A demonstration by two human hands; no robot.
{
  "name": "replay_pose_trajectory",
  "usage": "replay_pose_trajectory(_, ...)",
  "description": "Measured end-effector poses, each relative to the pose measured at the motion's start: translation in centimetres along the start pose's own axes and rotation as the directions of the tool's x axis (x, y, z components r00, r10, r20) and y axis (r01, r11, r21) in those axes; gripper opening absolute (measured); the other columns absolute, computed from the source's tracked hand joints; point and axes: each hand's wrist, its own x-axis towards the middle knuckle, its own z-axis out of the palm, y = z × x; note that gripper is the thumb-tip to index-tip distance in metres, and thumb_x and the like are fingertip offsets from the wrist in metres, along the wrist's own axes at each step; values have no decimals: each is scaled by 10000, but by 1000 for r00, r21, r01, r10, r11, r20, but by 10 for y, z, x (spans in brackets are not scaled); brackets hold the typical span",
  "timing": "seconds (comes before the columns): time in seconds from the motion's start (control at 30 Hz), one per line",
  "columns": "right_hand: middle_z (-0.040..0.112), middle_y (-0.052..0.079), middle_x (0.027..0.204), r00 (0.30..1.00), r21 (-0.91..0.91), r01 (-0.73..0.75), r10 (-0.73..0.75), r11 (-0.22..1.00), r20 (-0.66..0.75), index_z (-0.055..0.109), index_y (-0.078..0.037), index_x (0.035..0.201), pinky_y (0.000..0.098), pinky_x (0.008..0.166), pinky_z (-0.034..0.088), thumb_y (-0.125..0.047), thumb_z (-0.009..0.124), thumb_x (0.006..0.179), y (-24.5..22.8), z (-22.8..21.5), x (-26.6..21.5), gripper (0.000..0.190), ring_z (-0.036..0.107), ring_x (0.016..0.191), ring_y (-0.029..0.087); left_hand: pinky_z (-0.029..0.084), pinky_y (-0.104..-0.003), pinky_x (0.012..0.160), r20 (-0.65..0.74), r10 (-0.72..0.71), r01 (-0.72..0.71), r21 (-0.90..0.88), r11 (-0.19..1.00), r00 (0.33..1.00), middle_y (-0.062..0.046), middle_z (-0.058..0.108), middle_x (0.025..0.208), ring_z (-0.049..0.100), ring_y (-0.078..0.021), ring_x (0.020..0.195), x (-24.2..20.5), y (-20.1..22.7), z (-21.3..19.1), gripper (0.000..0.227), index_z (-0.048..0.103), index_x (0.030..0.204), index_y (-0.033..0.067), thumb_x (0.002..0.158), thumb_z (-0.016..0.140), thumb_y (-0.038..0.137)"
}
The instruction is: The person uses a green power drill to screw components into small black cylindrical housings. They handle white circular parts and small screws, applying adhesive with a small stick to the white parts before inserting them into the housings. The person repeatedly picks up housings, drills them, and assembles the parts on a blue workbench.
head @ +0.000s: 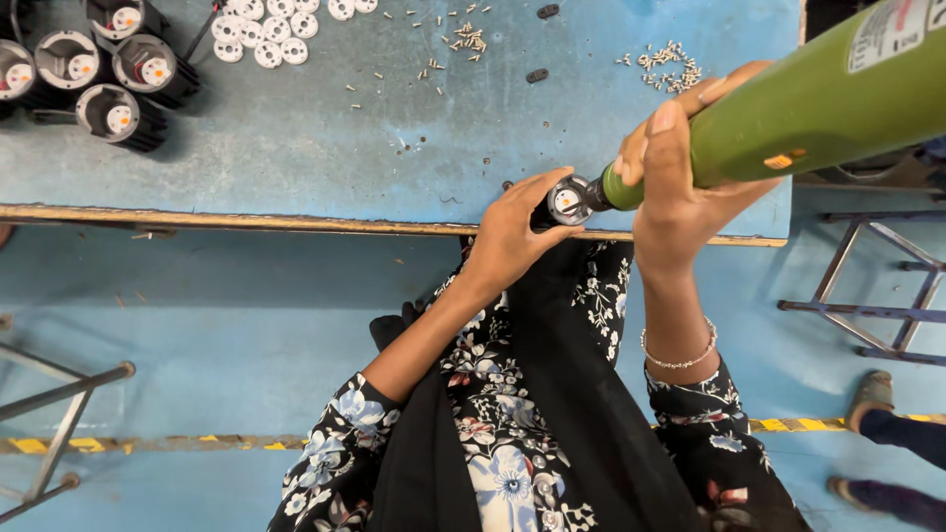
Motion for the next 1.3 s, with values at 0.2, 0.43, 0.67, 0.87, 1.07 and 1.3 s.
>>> replay_pose_trajectory(0.2, 517, 99, 852, 999, 86, 8, -11, 996, 34, 423, -11, 1176, 306, 530, 506, 61, 585, 1126, 7, -5, 8, 184, 546, 533, 172, 505, -377, 1081, -8, 7, -7, 31, 999, 1000, -132, 677, 1353, 644, -313, 1266, 3, -2, 1, 675, 609, 1367, 65, 775, 889, 227)
replay_pose_trajectory(0.43, 507, 109, 782, 999, 270, -36, 24, 962, 46, 432, -11, 1189, 349, 535, 484, 5, 676, 1112, -11, -33, 34, 256, 510, 540, 194, 501, -387, 1058, -12, 67, -66, 53, 996, 998, -153, 673, 1324, 648, -332, 1225, 1, 0, 0, 675, 603, 1365, 63, 772, 889, 214)
replay_pose_trajectory(0.67, 573, 96, 1051, 994, 124, 48, -60, 991, 95, 402, -36, 1306, 364, 836, 566, -122, 671, 1120, -39, -88, 52, 338, 623, 879, 198, 524, -365, 1070, 39, 104, -101, -69, 993, 994, -117, 678, 1341, 668, -270, 1234, -5, 9, -6, 671, 609, 1357, 69, 762, 900, 176)
replay_pose_trajectory(0.87, 607, 81, 1059, 970, -229, 147, -185, 962, -155, 512, 1, 1207, 277, 855, 507, -118, 624, 1118, -34, -92, -30, 186, 591, 907, 152, 534, -362, 1032, 5, 139, -138, -46, 989, 990, -97, 691, 1294, 673, -244, 1160, -10, 40, -23, 665, 638, 1311, 69, 730, 928, 212)
replay_pose_trajectory(1.07, 689, 22, 1113, 793, -94, -589, 596, 803, 123, 630, -24, 1219, 242, 874, 527, -130, 687, 932, 12, -74, -127, 310, 633, 1007, 81, 515, -348, 948, -26, 220, -222, -99, 970, 975, -82, 611, 1248, 610, -234, 1086, -18, 64, -21, 670, 548, 1245, 67, 740, 951, 243)
replay_pose_trajectory(1.3, 700, 56, 1119, 789, 41, -580, 549, 813, 276, 645, 48, 1209, 283, 949, 548, -127, 726, 980, 40, -86, -147, 299, 659, 1070, 124, 519, -308, 918, -31, 65, -71, -262, 962, 997, -75, 500, 1142, 564, -188, 1029, -21, 80, -5, 681, 516, 1210, 74, 733, 951, 290)
